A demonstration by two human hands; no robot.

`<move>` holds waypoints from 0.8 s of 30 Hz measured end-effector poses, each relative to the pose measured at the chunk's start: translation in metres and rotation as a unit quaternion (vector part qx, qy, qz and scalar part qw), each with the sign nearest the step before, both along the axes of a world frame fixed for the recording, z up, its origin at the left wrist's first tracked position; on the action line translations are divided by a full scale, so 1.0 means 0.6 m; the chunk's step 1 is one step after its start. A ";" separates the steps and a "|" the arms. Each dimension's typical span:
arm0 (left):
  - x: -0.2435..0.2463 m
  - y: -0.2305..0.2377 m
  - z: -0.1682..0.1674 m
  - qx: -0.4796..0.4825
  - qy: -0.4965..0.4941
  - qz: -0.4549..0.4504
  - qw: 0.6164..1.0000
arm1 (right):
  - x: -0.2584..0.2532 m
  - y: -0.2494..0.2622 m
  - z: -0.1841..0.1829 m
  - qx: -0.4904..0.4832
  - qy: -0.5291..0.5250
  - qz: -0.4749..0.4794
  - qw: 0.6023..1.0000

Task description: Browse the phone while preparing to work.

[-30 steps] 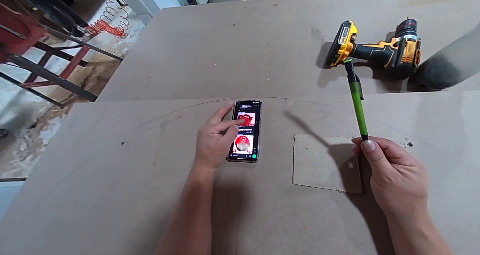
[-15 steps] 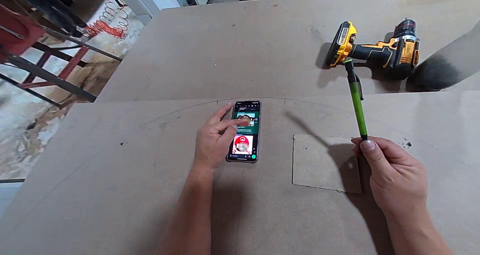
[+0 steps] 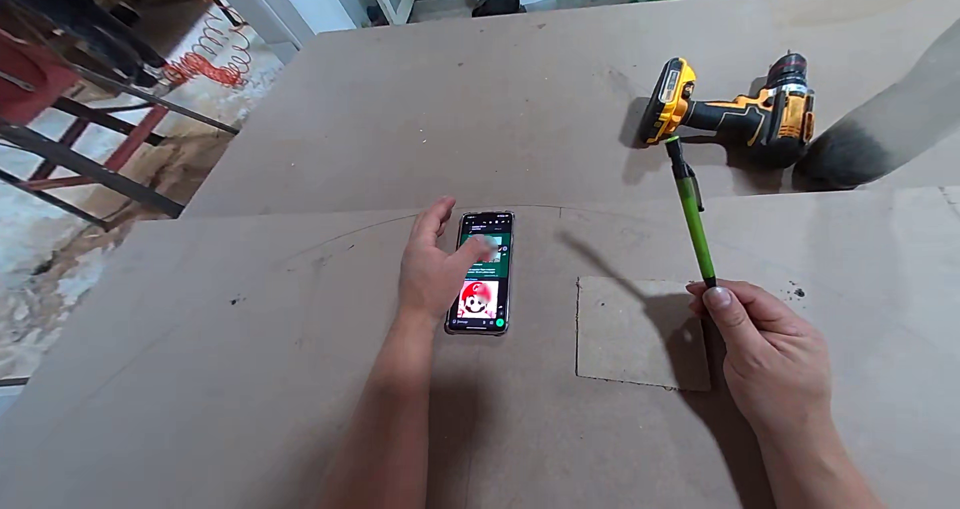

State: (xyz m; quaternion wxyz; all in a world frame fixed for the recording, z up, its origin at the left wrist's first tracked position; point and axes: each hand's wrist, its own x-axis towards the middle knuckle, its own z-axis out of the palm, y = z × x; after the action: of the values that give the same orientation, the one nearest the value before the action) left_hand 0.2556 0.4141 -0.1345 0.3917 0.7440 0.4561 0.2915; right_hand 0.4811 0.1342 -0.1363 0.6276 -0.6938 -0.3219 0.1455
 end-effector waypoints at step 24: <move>-0.023 0.008 -0.001 -0.040 -0.079 -0.020 0.996 | -0.003 -0.003 0.000 0.003 0.013 -0.001 1.000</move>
State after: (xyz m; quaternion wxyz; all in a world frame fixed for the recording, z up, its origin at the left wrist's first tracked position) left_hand 0.2418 0.4188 -0.1352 0.4614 0.7116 0.4201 0.3228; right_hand 0.4795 0.1324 -0.1366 0.6339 -0.6901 -0.3139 0.1528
